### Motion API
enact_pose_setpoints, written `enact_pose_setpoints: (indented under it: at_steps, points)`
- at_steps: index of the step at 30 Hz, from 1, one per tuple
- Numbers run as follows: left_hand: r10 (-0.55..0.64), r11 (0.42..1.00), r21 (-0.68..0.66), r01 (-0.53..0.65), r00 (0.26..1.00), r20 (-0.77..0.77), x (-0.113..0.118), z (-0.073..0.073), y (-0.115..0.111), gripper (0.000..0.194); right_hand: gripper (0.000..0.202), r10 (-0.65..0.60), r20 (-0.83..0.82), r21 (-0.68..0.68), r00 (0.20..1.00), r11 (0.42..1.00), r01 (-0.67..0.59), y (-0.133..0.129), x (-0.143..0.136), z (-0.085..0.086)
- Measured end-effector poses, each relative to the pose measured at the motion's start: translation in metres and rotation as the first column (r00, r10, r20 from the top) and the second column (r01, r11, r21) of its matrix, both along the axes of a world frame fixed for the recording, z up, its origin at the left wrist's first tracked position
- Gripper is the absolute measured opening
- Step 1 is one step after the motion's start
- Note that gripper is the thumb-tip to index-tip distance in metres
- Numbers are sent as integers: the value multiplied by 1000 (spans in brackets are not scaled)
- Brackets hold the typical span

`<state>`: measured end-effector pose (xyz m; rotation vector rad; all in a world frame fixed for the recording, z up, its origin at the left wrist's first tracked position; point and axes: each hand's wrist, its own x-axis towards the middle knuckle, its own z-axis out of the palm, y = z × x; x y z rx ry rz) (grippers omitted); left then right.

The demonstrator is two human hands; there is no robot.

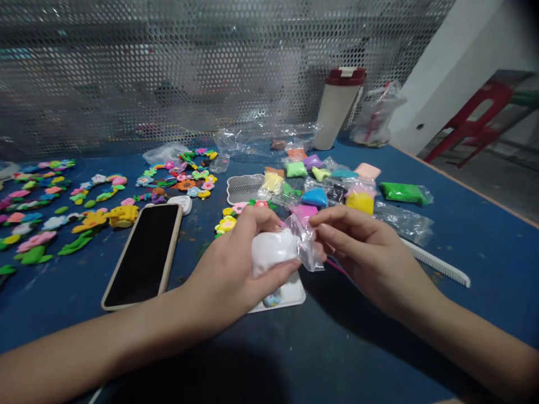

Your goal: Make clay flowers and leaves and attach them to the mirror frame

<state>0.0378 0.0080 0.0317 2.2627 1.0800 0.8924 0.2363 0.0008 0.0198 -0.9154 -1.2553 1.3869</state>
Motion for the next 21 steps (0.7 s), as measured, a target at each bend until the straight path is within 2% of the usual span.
enact_pose_setpoints:
  at_steps: [3, 6, 8, 11, 13, 16, 18, 21]
  points:
    - [15, 999, 42, -14, 1000, -20, 0, -1, 1, 39, 13, -31, -24, -44, 999, 999, 30, 1, 0, 0]
    - [34, 998, 63, -31, 998, -48, 1, 0, 2, 46, 4, -24, -83, -90, 996, 996, 17, 3, -1, 1]
    - [34, 997, 68, -30, 997, -69, 1, 1, 2, 50, 12, -39, -100, -102, 994, 994, 29, 3, -1, 0]
    - [33, 996, 85, -25, 995, -97, 1, 3, 2, 50, 6, -65, -72, -101, 995, 993, 57, 4, 0, -1]
    - [38, 995, 101, -27, 993, -110, 1, 4, 2, 48, 9, -60, -14, -74, 998, 996, 58, 2, 0, -2]
    - [37, 991, 131, -21, 992, -120, 0, 3, 2, 43, 11, -160, 140, 114, 977, 983, 145, -5, 0, 1]
    - [23, 990, 144, -5, 992, -125, 0, 2, 1, 41, 9, -288, 253, 302, 924, 931, 207, -10, -1, 5]
    - [0, 990, 141, 19, 991, -136, 0, 0, 1, 42, 9, -349, 393, 469, 851, 872, 141, -13, -2, 9]
